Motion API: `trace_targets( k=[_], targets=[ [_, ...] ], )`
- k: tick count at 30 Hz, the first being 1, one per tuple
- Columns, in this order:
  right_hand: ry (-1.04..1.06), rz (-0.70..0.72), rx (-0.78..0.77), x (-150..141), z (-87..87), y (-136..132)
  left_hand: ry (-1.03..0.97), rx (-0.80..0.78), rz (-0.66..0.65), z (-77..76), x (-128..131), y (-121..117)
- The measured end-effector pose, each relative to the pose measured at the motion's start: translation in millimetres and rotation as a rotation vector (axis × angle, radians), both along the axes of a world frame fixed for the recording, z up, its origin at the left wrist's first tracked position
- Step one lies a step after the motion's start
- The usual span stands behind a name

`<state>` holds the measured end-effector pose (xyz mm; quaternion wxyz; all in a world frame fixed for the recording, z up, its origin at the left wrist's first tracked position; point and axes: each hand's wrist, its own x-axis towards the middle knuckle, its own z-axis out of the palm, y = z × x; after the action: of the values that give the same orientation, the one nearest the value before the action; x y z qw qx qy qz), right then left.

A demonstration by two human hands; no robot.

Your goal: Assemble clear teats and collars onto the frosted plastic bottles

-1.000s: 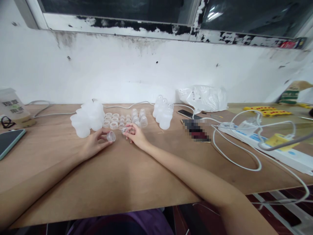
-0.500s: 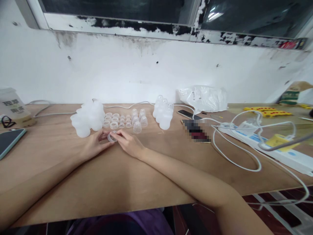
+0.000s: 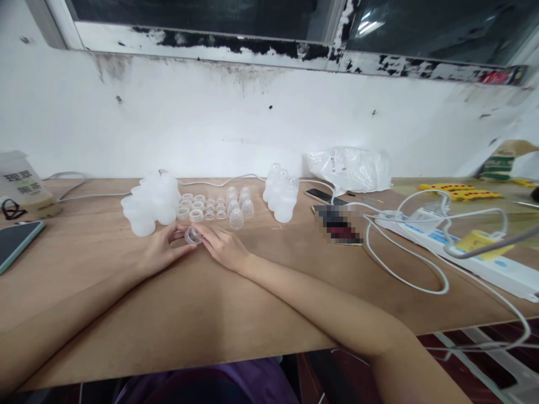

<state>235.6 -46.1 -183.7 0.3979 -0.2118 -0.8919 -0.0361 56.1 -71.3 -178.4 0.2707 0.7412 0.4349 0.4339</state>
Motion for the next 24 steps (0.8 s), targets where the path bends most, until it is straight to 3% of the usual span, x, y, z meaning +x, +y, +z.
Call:
trace_targets(
  k=[6, 10, 15, 20, 24],
  targets=[
    [-0.038, 0.111, -0.016, 0, 0.5, 3, 0.001, 0.046, 0.018, -2.8, -2, 2],
    [0.005, 0.153, -0.108, 0, 4.7, -1, 0.098, 0.142, 0.080, 0.5, -2, 0],
    [0.159, 0.046, -0.407, -1, 7.8, 1, 0.211, 0.207, 0.088, 3.4, -2, -1],
    [0.132, 0.203, -0.856, -2, 3.8, 13, 0.236, 0.286, 0.036, 4.9, 0, -2],
    [0.160, 0.164, -0.928, -2, 4.5, 11, 0.325, 0.283, 0.080, 7.1, 5, -6]
  ],
)
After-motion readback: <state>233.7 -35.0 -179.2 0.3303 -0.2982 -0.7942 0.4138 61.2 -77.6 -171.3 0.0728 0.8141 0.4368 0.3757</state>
